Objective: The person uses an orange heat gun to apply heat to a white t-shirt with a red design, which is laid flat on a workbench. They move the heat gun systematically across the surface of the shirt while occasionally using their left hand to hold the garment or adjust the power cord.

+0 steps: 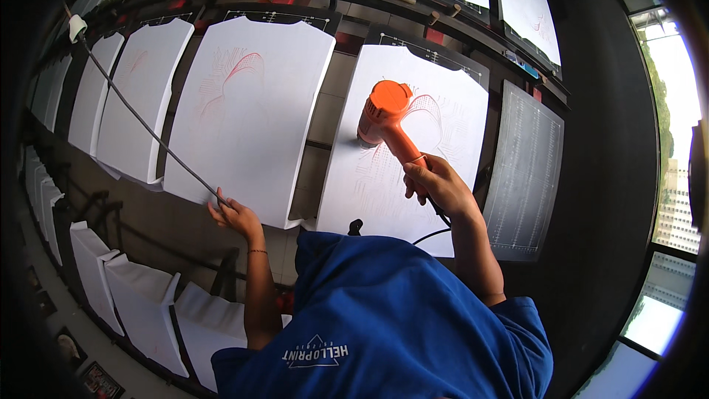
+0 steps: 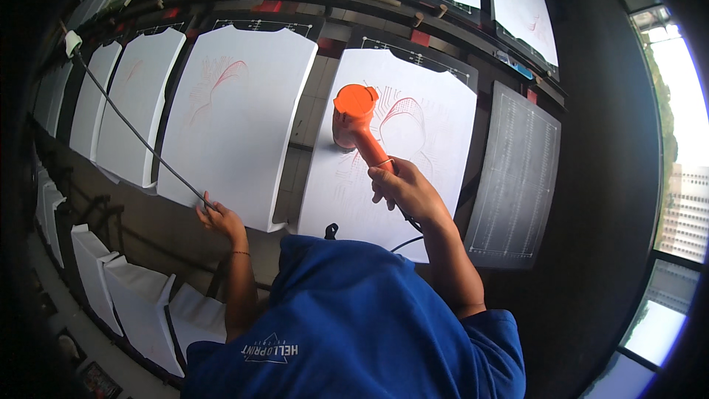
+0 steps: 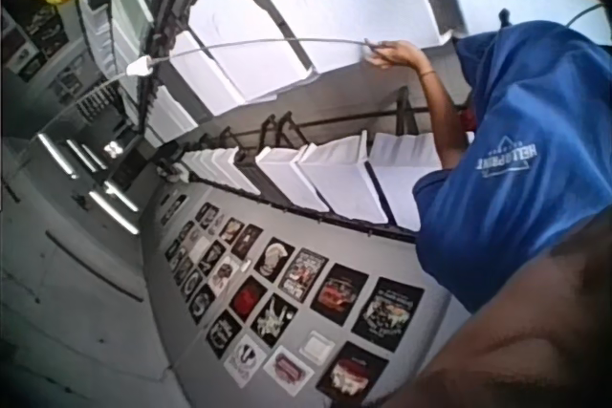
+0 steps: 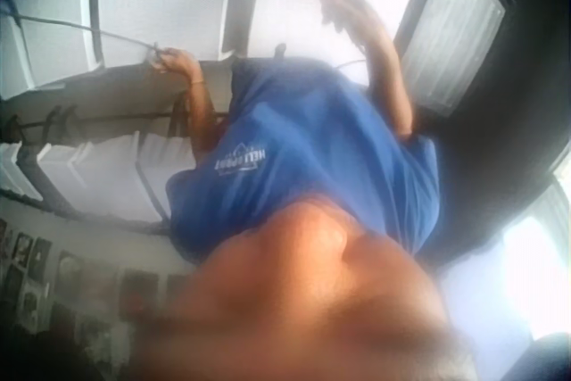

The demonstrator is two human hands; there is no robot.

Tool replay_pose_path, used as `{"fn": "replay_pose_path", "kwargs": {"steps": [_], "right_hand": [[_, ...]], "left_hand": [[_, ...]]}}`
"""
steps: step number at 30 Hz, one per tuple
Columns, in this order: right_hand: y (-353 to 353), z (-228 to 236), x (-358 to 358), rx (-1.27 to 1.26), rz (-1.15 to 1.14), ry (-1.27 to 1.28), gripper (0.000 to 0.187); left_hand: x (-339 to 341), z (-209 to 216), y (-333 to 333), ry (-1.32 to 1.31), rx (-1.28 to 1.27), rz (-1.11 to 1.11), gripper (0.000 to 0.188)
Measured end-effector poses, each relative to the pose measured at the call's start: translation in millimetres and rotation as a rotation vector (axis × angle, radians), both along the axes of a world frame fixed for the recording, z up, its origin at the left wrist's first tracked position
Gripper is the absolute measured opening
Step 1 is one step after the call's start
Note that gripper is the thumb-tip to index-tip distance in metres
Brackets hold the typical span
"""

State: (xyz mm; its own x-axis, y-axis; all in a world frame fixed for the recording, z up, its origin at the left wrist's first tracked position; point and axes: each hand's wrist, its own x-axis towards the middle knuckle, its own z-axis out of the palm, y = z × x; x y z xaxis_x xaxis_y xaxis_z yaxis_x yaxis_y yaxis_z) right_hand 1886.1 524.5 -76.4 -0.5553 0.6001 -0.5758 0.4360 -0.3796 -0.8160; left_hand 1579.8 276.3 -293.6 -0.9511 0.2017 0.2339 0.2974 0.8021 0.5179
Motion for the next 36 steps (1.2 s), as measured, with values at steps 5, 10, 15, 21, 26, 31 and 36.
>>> {"fn": "replay_pose_path", "kwargs": {"steps": [5, 10, 15, 21, 26, 31, 36], "right_hand": [[-19, 7, 5, -0.084, 0.07, 0.013, 0.04], [-19, 7, 18, -0.032, 0.021, -0.019, 0.037], [-8, 2, 26, 0.11, -0.107, -0.08, 0.03], [-8, -3, 35, 0.023, -0.076, 0.001, 0.032], [-9, 5, 51, -0.06, 0.021, -0.018, 0.031], [-4, -2, 60, 0.076, -0.092, -0.015, 0.029], [-7, 5, 73, 0.027, -0.077, -0.024, 0.03]], "left_hand": [[4, -3, 4, 0.049, -0.013, 0.028, 0.038], [-6, -18, 3, -0.019, -0.119, 0.063, 0.04], [-6, -12, 11, -0.029, 0.119, 0.143, 0.042], [-7, -5, 16, -0.101, 0.043, 0.207, 0.045], [-7, -8, 14, -0.12, 0.023, 0.24, 0.048], [-8, -12, 17, -0.117, 0.012, 0.275, 0.05], [-5, 0, 20, -0.163, 0.043, 0.307, 0.051]]}}
